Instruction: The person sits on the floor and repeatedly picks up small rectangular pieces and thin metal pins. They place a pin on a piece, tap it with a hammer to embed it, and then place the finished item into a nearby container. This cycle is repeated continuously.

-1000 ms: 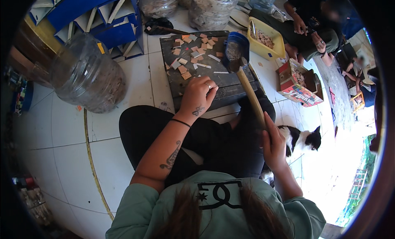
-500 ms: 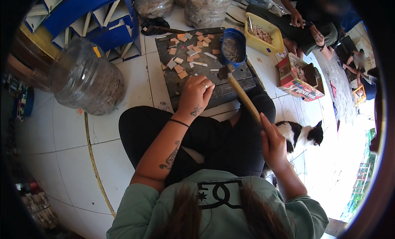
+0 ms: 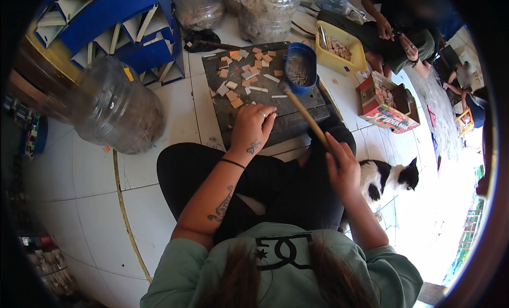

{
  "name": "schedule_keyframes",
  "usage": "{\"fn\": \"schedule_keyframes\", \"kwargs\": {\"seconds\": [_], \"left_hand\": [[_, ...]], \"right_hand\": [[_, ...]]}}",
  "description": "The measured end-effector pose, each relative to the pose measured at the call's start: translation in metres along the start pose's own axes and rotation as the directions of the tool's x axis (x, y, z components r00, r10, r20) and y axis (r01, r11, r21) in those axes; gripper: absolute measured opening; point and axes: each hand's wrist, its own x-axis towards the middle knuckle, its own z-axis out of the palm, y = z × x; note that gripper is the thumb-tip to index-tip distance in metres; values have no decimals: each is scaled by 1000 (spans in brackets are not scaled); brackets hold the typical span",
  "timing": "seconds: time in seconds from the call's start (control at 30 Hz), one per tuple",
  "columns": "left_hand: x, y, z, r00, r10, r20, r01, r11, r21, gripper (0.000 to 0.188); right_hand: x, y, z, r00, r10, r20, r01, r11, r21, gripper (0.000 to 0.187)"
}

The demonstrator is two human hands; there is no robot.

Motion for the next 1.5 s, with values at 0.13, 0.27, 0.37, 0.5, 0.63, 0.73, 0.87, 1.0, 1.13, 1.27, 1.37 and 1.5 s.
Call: {"fn": "schedule_keyframes", "kwargs": {"seconds": [0.13, 0.27, 0.37, 0.5, 0.63, 0.73, 0.87, 1.0, 1.13, 1.27, 1.37, 1.5], "left_hand": [[-1, 5, -11, 992, -115, 58, 118, 991, -60, 11], [-3, 18, -28, 984, -124, 130, 132, 990, -57, 8], [-4, 33, -31, 974, -105, 200, 127, 987, -96, 8], [-6, 46, -26, 951, -58, 305, 92, 991, -99, 9], [-5, 47, -24, 974, -124, 192, 169, 955, -243, 9], [-8, 49, -22, 917, -304, 259, 389, 829, -401, 13], [-9, 49, -21, 880, -347, 324, 465, 771, -435, 17], [-11, 46, -24, 886, -342, 313, 455, 773, -442, 19], [-13, 45, -24, 896, -311, 317, 429, 792, -435, 20], [-13, 45, -24, 905, -290, 310, 408, 798, -443, 20], [-14, 45, -25, 912, -276, 302, 392, 805, -446, 20], [-13, 44, -25, 925, -235, 299, 358, 808, -469, 21]], "right_hand": [[22, 8, 40, 999, -10, -35, 3, 979, -205, 46], [41, 2, 44, 970, -220, -104, 157, 890, -427, 46], [58, -12, 33, 949, -282, -138, 251, 946, -207, 41], [82, -34, 33, 991, -121, 54, 83, 883, 463, 15], [92, -43, 42, 997, -47, 69, -5, 790, 613, 8], [94, -44, 47, 998, -22, 67, -32, 705, 709, 7], [94, -40, 47, 986, 57, 155, -156, 629, 761, 9], [95, -36, 43, 959, 113, 259, -273, 610, 744, 12], [95, -34, 40, 953, 86, 290, -285, 577, 765, 14], [97, -34, 36, 944, 50, 326, -285, 619, 732, 17], [99, -34, 33, 931, 27, 365, -305, 609, 732, 18], [99, -33, 31, 917, 30, 398, -343, 566, 749, 20]]}}
